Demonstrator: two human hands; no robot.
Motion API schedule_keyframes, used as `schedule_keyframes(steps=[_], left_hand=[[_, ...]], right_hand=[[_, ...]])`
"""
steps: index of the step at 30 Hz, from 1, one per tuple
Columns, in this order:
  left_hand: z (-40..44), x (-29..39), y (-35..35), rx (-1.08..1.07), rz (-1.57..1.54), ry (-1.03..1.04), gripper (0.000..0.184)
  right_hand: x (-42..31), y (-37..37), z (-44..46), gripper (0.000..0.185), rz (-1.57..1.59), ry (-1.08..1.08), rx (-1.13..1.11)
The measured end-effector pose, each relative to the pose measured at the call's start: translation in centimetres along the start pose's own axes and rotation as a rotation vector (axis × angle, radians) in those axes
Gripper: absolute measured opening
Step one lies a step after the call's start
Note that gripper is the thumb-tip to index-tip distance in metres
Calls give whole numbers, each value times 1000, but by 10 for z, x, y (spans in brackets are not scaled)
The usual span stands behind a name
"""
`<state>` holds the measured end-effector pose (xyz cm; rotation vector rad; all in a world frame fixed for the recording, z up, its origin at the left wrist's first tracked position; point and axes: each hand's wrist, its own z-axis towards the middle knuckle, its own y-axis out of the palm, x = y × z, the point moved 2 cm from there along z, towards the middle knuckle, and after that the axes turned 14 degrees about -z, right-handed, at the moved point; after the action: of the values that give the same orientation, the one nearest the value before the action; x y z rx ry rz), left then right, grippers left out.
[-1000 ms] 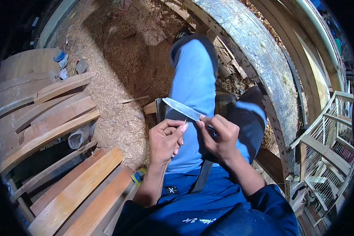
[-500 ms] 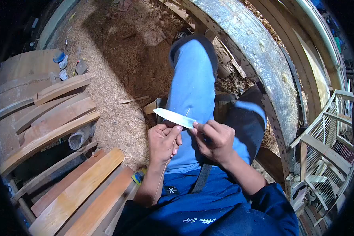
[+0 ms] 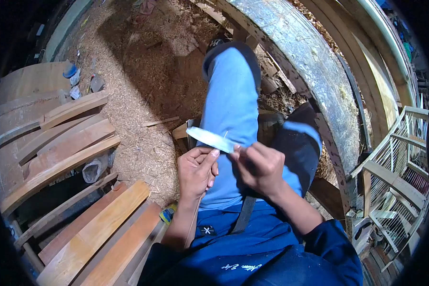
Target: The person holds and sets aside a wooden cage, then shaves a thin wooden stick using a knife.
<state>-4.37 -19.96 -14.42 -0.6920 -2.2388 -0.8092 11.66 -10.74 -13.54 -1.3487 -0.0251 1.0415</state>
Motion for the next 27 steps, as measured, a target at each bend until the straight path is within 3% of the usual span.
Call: schedule_keyframes(steps=[2,6,9,12,14,19,22,24,27], left_hand=[[1,3,5,-15,-15,-1,17],[0,1,-1,-11,-31,-2,16],[0,2,4,-9,-10,-5,17],[0,-1,0,-9,-15,-1,16],[1,1,2,-15,-2,-1,17],[0,1,-1,-11,-6,9,17],[0,3,5,-19,-3,-12,17],[0,0,3,-13,-4,-6,18],[1,0,1,-12,-3,-11,18]], right_hand=[[10,7,3,15,12,93,99],[0,-3,-1,14,-4,-8,-20],[8,5,3,15,7,82,94],[-2,-2,-3,14,-11,0,-16],[8,3,1,14,13,70,65],[-4,-8,2,13,9,-8,-50],[4,-1,8,14,14,75,78],[-4,-7,3,12,-18,-25,-26],[-3,-8,6,12,19,-6,-12]])
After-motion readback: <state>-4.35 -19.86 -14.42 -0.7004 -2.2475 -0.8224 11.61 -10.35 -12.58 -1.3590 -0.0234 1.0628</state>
